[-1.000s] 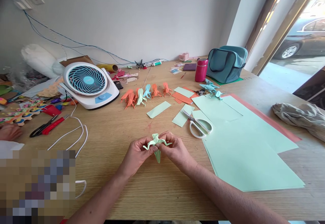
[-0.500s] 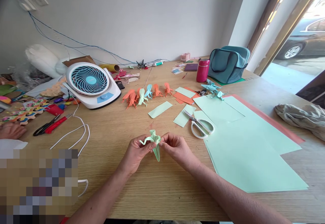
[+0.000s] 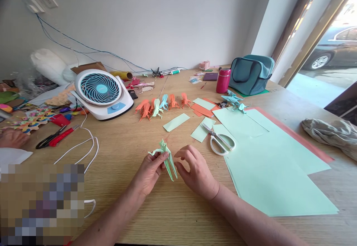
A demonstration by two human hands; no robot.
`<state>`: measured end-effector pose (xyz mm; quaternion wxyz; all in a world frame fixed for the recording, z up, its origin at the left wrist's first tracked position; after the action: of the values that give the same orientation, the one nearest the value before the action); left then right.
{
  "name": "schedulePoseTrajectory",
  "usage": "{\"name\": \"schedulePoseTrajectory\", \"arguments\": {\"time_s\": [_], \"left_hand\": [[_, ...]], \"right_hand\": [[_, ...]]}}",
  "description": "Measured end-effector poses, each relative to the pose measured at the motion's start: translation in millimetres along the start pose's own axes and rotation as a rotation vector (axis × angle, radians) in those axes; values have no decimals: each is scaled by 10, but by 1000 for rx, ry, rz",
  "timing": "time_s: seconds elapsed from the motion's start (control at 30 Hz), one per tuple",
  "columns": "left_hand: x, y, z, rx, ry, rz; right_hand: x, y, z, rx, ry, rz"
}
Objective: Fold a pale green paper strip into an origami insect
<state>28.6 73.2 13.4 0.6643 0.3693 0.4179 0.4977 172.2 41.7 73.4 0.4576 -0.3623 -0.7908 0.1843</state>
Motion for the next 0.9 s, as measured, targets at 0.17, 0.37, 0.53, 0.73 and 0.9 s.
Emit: {"name": "schedulePoseTrajectory", "arguments": {"time_s": [0.17, 0.37, 0.53, 0.73, 0.9], "left_hand": [[-16, -52, 195, -138, -32, -71], [-17, -49, 331, -114, -86, -126], [-1, -89, 320, -125, -98, -127], [-25, -98, 245, -75, -93, -81], [-37, -22, 183, 83, -78, 37]], "right_hand": [[-7, -187, -71, -200, -18, -212], [-1, -290, -239, -297, 47, -338], [-8, -281, -216, -302, 19, -359], [14, -271, -130, -248, -20, -347], [15, -253, -89, -202, -48, -295]]}}
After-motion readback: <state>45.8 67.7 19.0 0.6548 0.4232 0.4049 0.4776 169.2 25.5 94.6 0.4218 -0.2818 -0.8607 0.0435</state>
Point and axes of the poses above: each hand's wrist, its own x-axis towards the middle knuckle, its own z-axis out of the palm, y = z × x, the point moved 9 cm from there along x, towards the middle knuckle, and after that the axes turned 6 degrees about -y, right-handed, at the moved point
